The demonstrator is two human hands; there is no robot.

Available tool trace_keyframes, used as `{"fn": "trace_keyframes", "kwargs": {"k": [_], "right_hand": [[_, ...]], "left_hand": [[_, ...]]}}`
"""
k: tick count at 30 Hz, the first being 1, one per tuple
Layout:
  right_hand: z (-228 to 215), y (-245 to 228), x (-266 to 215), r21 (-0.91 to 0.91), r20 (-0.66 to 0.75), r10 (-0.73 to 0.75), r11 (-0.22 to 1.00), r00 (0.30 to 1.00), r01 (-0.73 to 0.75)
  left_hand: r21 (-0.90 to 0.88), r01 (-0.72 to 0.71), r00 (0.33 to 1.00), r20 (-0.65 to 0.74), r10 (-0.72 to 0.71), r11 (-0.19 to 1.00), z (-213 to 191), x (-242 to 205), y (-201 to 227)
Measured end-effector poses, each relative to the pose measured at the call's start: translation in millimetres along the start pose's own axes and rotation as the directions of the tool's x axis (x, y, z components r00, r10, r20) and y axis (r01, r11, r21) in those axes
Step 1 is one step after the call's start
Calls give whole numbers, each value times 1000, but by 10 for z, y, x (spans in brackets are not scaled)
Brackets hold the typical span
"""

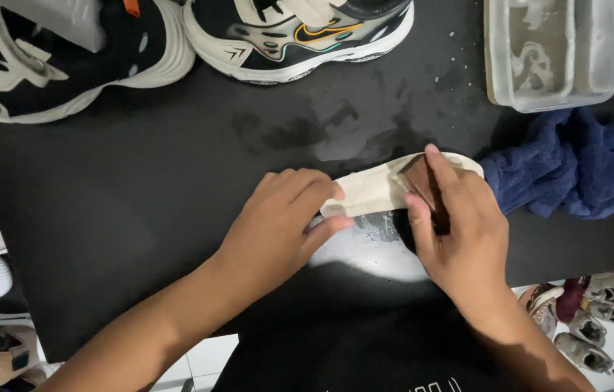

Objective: The person scrubs a white shoe insole with a brush and a toothbrush, then wipes it with a blue cloth. The insole is repeatedly scrubbed and wiped on a black table next to a pair of sneakers.

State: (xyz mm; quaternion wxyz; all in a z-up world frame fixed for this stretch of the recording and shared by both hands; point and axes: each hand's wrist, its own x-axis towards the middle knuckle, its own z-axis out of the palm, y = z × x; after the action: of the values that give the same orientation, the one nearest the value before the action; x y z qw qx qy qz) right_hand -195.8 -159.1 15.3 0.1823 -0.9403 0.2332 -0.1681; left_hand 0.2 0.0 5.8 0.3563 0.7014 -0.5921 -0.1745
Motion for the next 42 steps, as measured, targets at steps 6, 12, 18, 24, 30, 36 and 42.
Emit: {"fn": "trace_keyframes", "kwargs": {"k": [6, 12, 18, 24, 30, 36, 42], "right_hand": [[57, -332, 140, -183, 42, 9, 983, 999, -1], [111, -511, 238, 94, 108, -109, 991, 988, 99], [-13, -135, 277, -65, 374, -108, 988, 921, 142], [184, -558, 236, 195, 198, -355, 928, 913, 319], [112, -246, 247, 33, 103, -136, 991, 985, 133], [205, -381, 37, 85, 163, -92, 993, 982, 79], [-24, 88, 78, -126, -54, 75, 989, 996, -81]], "left_hand": [[343, -13, 998, -50, 33, 939, 21, -30, -73], [285, -66, 998, 42, 57, 956, -165, -25, -261], [219, -23, 997, -67, 38, 976, -113, -61, -267], [231, -6, 999, -42, 16, 973, -81, -66, -300], [267, -29, 997, -57, 46, 963, -82, -43, -277], [440, -51, 983, -138, 123, 897, -126, 8, -123], [483, -50, 989, -101, 112, 874, -111, 9, -79]]}}
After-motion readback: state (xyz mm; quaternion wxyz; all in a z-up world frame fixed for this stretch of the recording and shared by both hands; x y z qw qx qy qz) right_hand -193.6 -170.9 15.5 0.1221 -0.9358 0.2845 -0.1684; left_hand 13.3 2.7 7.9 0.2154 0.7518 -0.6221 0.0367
